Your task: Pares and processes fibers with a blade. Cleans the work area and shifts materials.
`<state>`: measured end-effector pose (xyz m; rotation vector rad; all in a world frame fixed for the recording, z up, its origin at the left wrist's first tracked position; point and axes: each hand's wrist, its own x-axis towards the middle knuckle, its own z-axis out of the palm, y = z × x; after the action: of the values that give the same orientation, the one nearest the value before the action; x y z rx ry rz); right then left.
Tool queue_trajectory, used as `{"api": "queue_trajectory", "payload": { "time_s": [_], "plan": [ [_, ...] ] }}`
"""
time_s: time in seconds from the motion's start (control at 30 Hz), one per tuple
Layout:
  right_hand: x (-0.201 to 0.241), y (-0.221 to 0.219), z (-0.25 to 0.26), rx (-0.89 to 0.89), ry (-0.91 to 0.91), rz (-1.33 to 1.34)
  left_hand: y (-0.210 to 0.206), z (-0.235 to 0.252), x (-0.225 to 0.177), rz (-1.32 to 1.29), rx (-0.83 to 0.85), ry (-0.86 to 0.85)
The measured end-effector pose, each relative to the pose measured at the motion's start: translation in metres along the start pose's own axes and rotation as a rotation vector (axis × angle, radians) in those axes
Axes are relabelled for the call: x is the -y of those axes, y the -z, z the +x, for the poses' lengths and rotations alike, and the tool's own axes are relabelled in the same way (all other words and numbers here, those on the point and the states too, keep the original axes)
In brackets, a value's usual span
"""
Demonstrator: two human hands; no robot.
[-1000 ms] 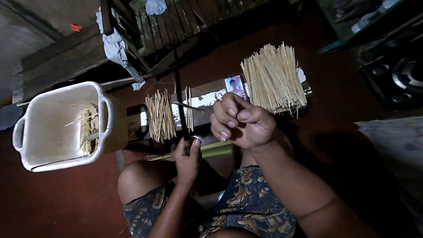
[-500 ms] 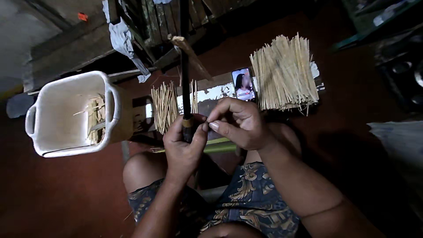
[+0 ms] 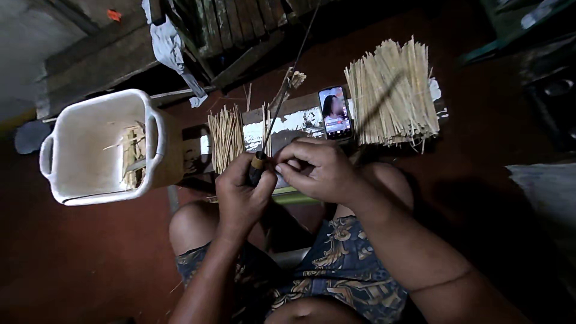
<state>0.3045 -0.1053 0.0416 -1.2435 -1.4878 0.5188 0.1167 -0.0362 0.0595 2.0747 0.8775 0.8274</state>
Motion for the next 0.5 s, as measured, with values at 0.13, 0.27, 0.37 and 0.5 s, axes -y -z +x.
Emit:
{"api": "queue_trajectory", "payload": {
  "time_s": [0.13, 0.27, 0.37, 0.5],
  "plan": [
    [0.002, -0.003, -0.003, 0.093, -0.022, -0.066, 0.006, 0.004, 0.01, 0.12, -0.005, 0.028],
    [0.004, -0.008, -0.006, 0.227, -0.073, -0.155, 0.009, 0.007, 0.021, 0.187, -0.022, 0.033],
    [0.003, -0.011, -0.007, 0.264, -0.043, -0.229, 0.008, 0.008, 0.03, 0.186, -0.051, 0.058],
    [0.012, -0.005, -0.007, 0.213, 0.021, -0.033, 0.016, 0.01, 0.055, 0.11, -0.138, 0.163]
  ]
}}
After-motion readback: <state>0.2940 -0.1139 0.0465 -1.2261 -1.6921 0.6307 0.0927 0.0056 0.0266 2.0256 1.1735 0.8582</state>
